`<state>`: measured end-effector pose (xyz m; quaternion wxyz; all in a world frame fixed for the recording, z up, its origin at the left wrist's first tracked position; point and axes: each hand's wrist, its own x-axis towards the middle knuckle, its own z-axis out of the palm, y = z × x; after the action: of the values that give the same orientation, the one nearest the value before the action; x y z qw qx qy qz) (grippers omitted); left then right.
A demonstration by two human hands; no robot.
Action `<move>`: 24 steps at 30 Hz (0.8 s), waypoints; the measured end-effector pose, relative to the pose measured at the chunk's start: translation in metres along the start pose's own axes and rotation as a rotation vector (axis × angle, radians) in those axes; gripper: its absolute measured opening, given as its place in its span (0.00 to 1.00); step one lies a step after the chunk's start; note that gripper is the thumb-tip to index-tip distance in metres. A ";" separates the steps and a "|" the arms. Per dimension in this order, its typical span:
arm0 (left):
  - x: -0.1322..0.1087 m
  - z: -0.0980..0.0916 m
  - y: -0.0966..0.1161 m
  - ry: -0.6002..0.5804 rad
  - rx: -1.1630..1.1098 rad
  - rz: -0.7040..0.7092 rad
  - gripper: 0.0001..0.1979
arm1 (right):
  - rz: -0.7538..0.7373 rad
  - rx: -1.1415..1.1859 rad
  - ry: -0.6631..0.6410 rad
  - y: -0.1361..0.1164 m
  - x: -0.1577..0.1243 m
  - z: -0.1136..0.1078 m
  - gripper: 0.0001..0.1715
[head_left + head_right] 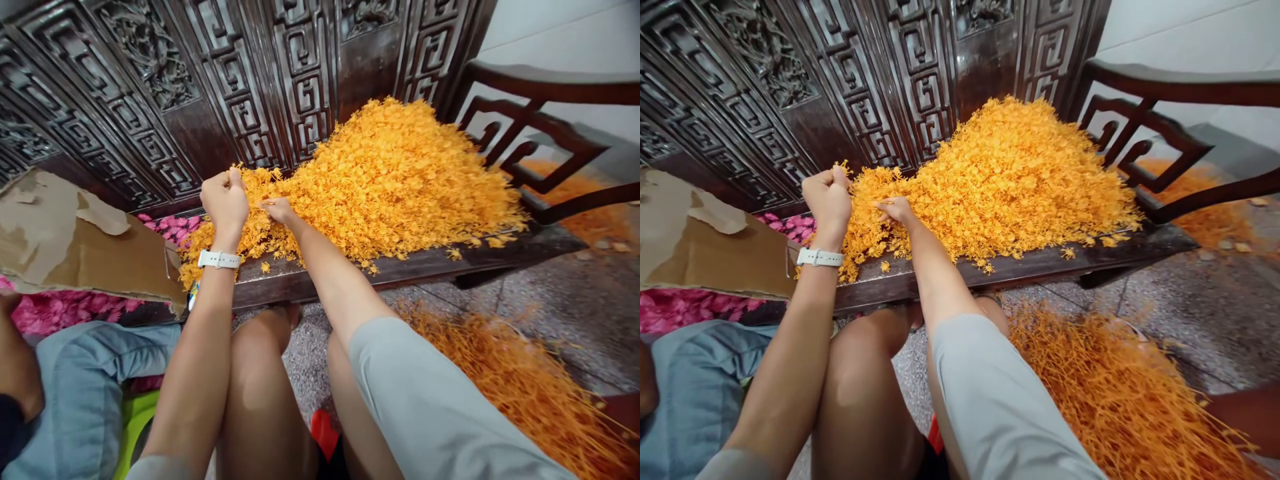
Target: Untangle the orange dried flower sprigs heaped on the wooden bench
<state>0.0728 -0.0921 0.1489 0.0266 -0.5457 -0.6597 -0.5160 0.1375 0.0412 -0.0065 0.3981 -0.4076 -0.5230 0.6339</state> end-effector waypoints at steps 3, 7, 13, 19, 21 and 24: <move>-0.003 -0.002 0.005 -0.002 0.004 0.033 0.21 | 0.021 -0.139 0.043 0.003 -0.003 -0.002 0.35; -0.002 -0.004 0.004 0.013 -0.017 0.059 0.23 | 0.000 -0.251 0.070 0.008 -0.007 -0.005 0.35; 0.007 -0.018 0.005 0.140 -0.093 0.043 0.24 | -0.044 -0.203 0.029 0.009 -0.006 -0.005 0.45; 0.014 -0.023 0.012 0.238 -0.225 0.049 0.26 | -0.105 -0.197 0.048 0.002 -0.010 -0.003 0.44; 0.014 -0.023 0.011 0.264 -0.253 0.012 0.27 | -0.122 -0.215 0.065 0.002 -0.012 -0.003 0.40; 0.021 -0.037 0.013 0.331 -0.262 -0.043 0.25 | -0.118 -0.243 0.074 0.007 -0.015 -0.007 0.38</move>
<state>0.0548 -0.1056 0.1875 0.0524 -0.4381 -0.5850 -0.6805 0.1489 0.0286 -0.0127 0.4015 -0.4442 -0.6041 0.5258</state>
